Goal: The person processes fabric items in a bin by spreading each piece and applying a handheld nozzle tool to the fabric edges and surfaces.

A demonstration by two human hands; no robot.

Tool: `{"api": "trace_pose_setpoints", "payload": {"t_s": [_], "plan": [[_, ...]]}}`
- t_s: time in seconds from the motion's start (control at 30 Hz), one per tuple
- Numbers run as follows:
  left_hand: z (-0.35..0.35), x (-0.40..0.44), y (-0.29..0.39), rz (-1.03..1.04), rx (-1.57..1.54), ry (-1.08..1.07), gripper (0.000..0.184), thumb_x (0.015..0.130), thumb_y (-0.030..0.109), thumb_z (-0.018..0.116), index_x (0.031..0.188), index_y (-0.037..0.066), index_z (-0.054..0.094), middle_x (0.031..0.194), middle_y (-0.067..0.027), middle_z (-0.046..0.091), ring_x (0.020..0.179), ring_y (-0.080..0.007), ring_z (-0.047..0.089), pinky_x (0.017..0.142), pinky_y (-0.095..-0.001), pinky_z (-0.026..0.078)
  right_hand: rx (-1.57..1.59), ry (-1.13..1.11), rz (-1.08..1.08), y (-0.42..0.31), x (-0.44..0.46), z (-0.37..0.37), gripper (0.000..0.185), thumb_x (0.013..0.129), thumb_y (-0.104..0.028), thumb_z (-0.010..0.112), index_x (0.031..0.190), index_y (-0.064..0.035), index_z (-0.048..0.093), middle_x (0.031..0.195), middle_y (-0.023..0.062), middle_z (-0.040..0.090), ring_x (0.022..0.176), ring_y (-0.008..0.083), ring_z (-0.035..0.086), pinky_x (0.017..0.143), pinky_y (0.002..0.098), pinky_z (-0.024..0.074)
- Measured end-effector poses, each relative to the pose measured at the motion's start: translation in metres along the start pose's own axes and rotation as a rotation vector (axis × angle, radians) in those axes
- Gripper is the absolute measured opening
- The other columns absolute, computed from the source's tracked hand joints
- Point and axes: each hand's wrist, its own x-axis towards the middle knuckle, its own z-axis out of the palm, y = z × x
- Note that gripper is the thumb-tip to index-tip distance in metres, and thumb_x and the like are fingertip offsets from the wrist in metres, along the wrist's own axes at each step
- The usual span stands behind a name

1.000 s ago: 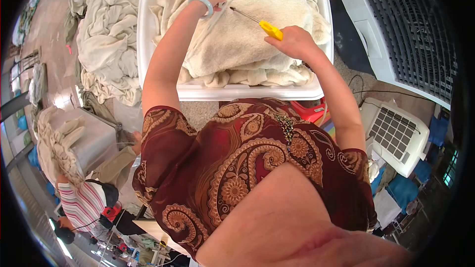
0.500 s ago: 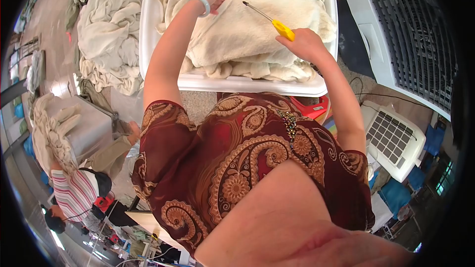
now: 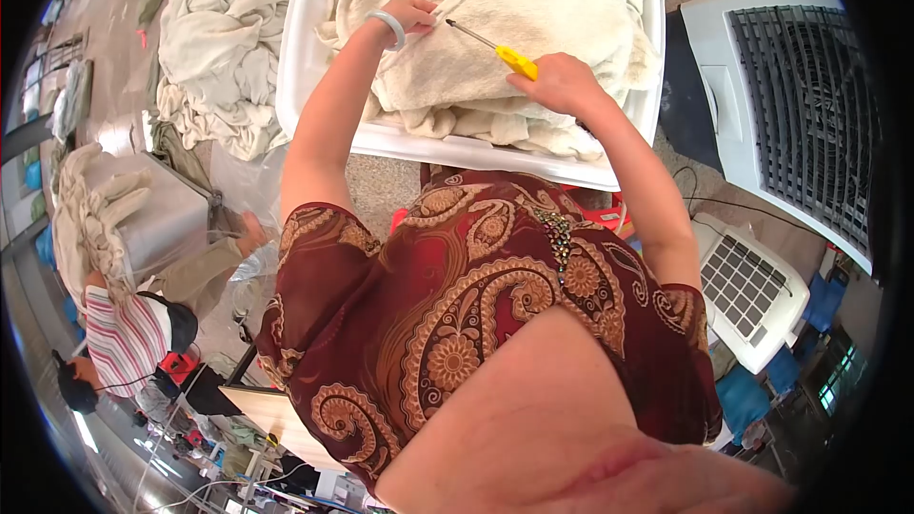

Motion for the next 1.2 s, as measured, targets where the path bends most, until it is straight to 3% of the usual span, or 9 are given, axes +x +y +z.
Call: {"api": "trace_pose_setpoints", "payload": {"t_s": [0.27,0.9,1.0,1.07,1.2], "plan": [[0.006,-0.003,-0.006,-0.005,-0.034,0.153,0.030,0.072,0.003,0.063,0.101,-0.002,0.053,0.096,-0.0073,0.054,0.084,-0.0126,0.055,0.077,-0.0211,0.048,-0.009,0.049,0.002,0.000,-0.003,-0.005,0.051,0.076,-0.048,0.049,0.069,0.0005,0.062,0.070,0.0162,0.060,0.069,0.0302,0.058,0.063,0.0379,0.0452],[0.007,-0.002,-0.005,0.008,-0.029,0.187,0.029,0.070,0.001,0.063,0.097,-0.004,0.054,0.094,-0.0087,0.056,0.083,-0.0138,0.056,0.074,-0.0209,0.048,0.034,0.026,0.005,-0.001,-0.003,-0.002,0.049,0.074,-0.046,0.051,0.068,0.0011,0.062,0.068,0.0171,0.060,0.067,0.0308,0.058,0.063,0.0378,0.0448],[0.007,0.000,-0.008,0.044,0.007,0.181,0.029,0.075,0.011,0.062,0.099,-0.003,0.053,0.093,-0.0088,0.056,0.081,-0.0142,0.056,0.074,-0.0227,0.049,0.037,0.033,0.003,-0.003,-0.003,-0.004,0.048,0.074,-0.046,0.051,0.068,0.0009,0.062,0.068,0.0171,0.060,0.067,0.0306,0.058,0.063,0.0378,0.0449],[0.011,-0.002,-0.003,-0.024,-0.232,0.276,0.035,0.081,0.025,0.056,0.101,-0.004,0.051,0.093,-0.0096,0.056,0.081,-0.0157,0.055,0.073,-0.0249,0.048,0.040,0.033,0.006,-0.002,-0.003,-0.005,0.048,0.074,-0.046,0.051,0.068,0.0007,0.062,0.069,0.0171,0.060,0.068,0.0305,0.058,0.063,0.0378,0.0450],[0.015,-0.011,0.009,-0.099,-0.263,0.286,0.042,0.084,0.034,0.050,0.098,-0.005,0.051,0.092,-0.0108,0.056,0.082,-0.0170,0.055,0.073,-0.0263,0.048,0.018,0.057,0.014,0.003,-0.002,-0.008,0.049,0.074,-0.046,0.050,0.069,0.0009,0.062,0.069,0.0166,0.060,0.068,0.0301,0.058,0.064,0.0372,0.0455]]}}
